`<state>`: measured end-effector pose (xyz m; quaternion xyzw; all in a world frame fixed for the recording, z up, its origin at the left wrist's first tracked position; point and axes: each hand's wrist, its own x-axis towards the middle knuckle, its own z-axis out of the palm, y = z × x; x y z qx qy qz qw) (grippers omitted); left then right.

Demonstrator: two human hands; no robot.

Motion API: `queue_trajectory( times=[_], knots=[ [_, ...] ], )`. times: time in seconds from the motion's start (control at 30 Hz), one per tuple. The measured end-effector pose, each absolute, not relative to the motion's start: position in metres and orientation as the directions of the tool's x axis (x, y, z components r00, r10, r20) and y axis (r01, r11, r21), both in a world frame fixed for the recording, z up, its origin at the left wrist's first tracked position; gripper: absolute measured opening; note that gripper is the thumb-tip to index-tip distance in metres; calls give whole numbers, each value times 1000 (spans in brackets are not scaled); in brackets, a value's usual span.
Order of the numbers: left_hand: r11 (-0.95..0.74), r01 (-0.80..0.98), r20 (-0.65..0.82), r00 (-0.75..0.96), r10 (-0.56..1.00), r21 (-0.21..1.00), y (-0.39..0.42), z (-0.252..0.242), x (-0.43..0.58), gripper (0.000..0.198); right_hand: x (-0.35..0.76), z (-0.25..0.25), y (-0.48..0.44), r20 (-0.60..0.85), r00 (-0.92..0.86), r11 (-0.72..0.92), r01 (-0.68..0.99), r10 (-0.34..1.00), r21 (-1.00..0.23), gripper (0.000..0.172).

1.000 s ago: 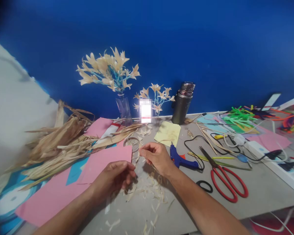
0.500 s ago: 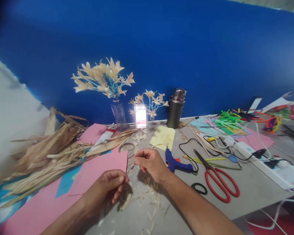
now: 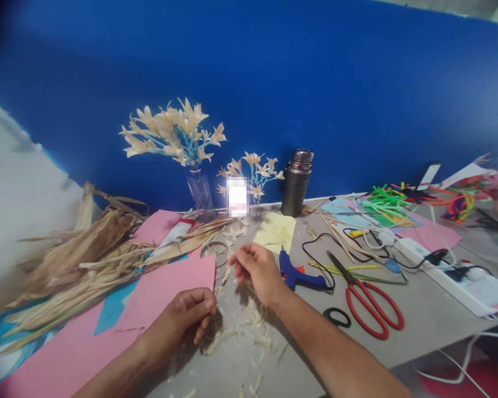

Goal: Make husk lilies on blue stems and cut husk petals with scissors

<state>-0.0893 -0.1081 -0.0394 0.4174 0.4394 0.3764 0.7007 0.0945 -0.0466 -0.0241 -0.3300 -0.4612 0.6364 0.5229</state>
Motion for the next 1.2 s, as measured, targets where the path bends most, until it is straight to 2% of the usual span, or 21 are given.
queue_trajectory(
  times=[0.07,0.13,0.17,0.2,0.23,0.27,0.37,0.6,0.7,0.8,0.87,1.0,1.2],
  knots=[
    [367,-148,-305,326,895,918,-109,-43,-89,36,113,-16,-32,84,-129,33,-355,988,-934,39],
    [362,-148,-304,310,901,920,-109,-48,-90,35,140,-7,-18,118,-56,100,-257,991,-961,37],
    [357,-146,-302,302,904,922,-109,-49,-90,35,155,-3,-11,145,-1,143,-141,989,-980,34],
    [352,-145,-299,293,908,925,-109,-51,-90,35,170,0,-5,174,70,171,41,982,-984,32],
    [349,-143,-298,290,910,926,-108,-51,-90,34,184,2,1,197,154,148,283,968,-948,30],
    [347,-142,-297,288,911,927,-108,-52,-91,34,196,3,6,214,230,69,513,949,-856,29],
    [346,-134,-299,281,912,929,-108,-51,-90,33,221,-6,18,210,330,-92,705,920,-703,26],
    [346,-141,-303,258,917,928,-108,-46,-89,34,230,-31,28,97,319,-225,825,943,-519,22],
    [343,-153,-298,258,919,927,-109,-46,-88,33,232,-32,30,68,324,-250,831,944,-497,21],
    [340,-166,-289,271,918,925,-110,-47,-87,32,234,-33,30,61,327,-255,827,943,-501,10],
    [340,-171,-286,276,918,925,-111,-48,-87,31,236,-32,30,97,358,-263,819,928,-510,6],
    [341,-163,-291,269,918,926,-111,-48,-87,27,241,-26,27,253,468,-265,784,847,-562,19],
    [330,-254,-250,301,920,909,-109,-45,-88,19,229,-11,23,413,457,-28,696,788,-717,28]
  ],
)
